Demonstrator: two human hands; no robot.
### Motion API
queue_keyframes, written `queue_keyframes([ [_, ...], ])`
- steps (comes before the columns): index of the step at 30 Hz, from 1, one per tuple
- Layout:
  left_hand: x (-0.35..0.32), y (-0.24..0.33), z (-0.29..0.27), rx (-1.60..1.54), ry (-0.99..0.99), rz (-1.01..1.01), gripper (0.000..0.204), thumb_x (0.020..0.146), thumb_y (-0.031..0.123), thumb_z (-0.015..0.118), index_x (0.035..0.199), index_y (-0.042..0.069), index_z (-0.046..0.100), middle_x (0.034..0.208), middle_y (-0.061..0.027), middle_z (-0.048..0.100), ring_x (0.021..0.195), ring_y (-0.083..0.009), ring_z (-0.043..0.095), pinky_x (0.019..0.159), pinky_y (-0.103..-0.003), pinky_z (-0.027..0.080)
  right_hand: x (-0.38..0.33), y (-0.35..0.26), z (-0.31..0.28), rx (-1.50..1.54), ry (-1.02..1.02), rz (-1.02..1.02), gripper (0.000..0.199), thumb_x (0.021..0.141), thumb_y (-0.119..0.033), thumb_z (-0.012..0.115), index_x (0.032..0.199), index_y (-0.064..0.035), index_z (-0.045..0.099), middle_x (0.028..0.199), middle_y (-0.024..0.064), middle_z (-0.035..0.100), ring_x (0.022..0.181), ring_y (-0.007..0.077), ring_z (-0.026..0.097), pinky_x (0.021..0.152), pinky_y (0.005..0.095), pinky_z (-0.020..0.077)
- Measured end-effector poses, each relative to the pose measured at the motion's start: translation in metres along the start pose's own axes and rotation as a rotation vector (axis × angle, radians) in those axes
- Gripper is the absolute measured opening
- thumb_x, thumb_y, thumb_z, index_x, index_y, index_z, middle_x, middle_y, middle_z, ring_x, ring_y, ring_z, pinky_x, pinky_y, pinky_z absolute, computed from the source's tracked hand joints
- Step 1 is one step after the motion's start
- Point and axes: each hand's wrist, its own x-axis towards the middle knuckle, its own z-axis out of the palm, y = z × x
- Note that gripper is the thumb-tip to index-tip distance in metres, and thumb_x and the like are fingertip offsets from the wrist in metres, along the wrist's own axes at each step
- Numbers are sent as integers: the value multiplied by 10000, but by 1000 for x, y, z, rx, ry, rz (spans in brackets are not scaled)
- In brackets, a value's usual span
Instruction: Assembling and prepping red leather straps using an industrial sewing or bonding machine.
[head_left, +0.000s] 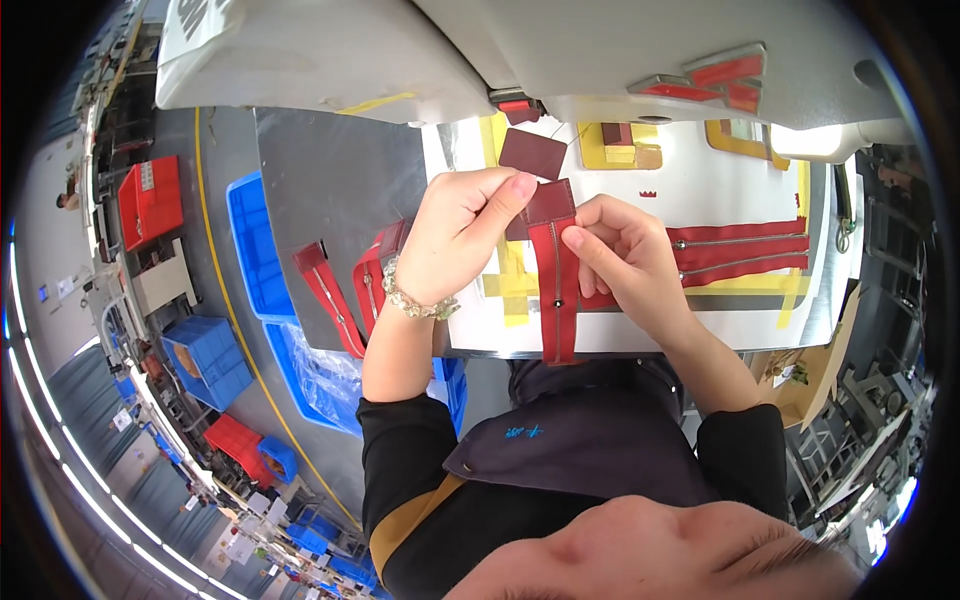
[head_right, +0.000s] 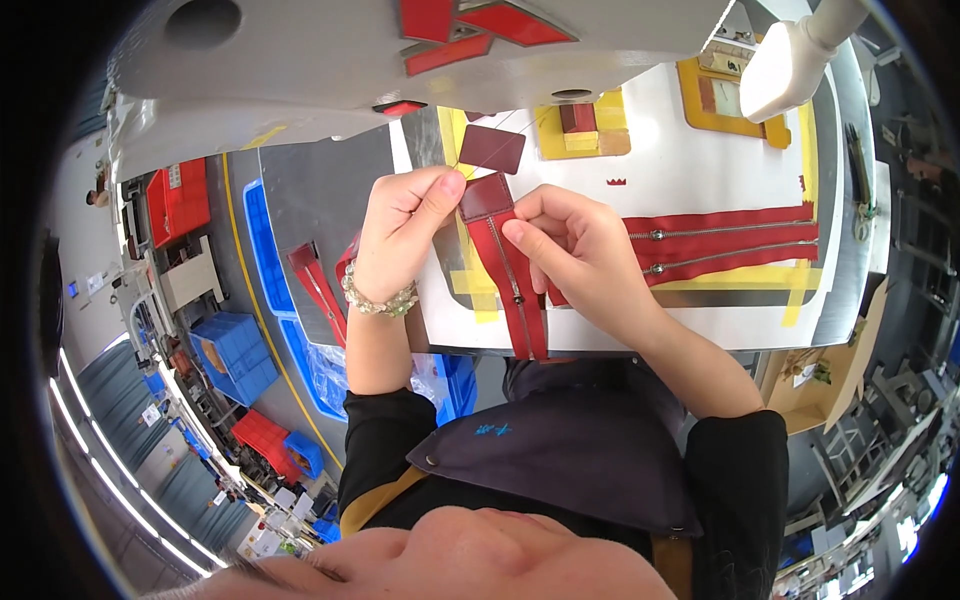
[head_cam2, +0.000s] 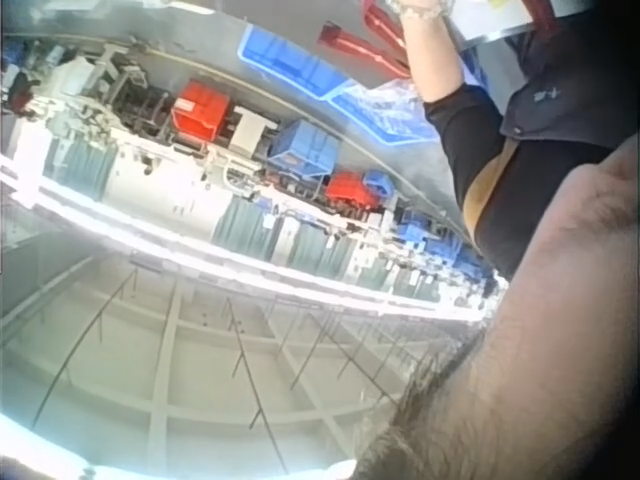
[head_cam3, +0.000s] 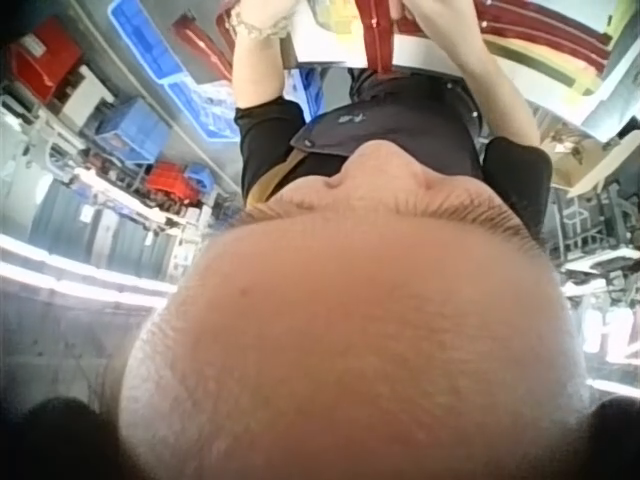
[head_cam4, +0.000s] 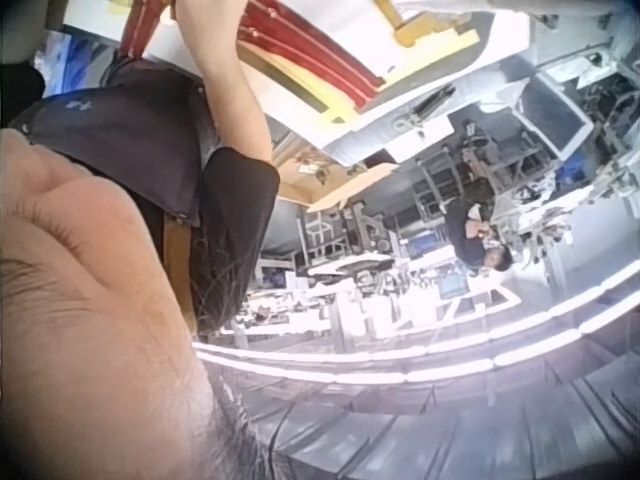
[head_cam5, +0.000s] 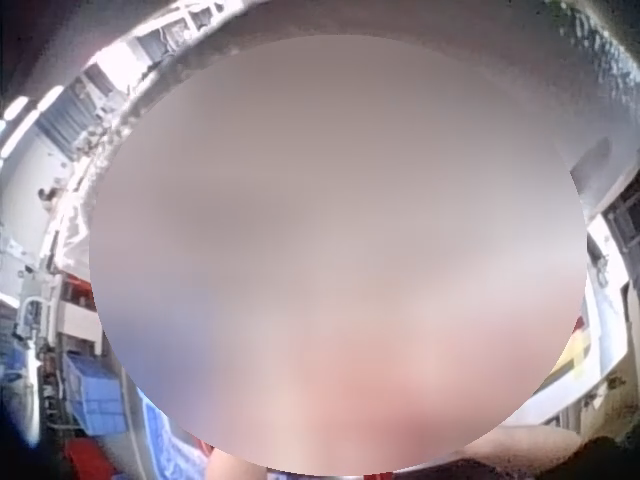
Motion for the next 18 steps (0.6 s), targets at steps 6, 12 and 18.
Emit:
queue_keyframes([
  [6,-2,0,2,-147,-1,-54,363,984,239,500,728,-17,534,578,31,387,553,-59,309,494,-244,283,-2,1,1,-13,6,-36,109,939,-89,566,927,20,564,737,-1,594,515,13,464,458,162,363],
  [12,-1,-1,3,-197,12,-37,365,993,251,480,794,-28,605,580,51,403,534,-41,301,489,-228,248,-3,3,-1,-8,15,-36,102,939,-81,561,917,18,566,742,6,602,506,15,453,453,163,359],
  [18,-2,-1,3,-235,9,-53,338,993,226,476,807,-31,594,589,56,390,551,-42,299,495,-224,259,-3,2,-1,5,9,-41,106,938,-82,562,914,21,568,745,11,604,506,17,459,455,162,360],
])
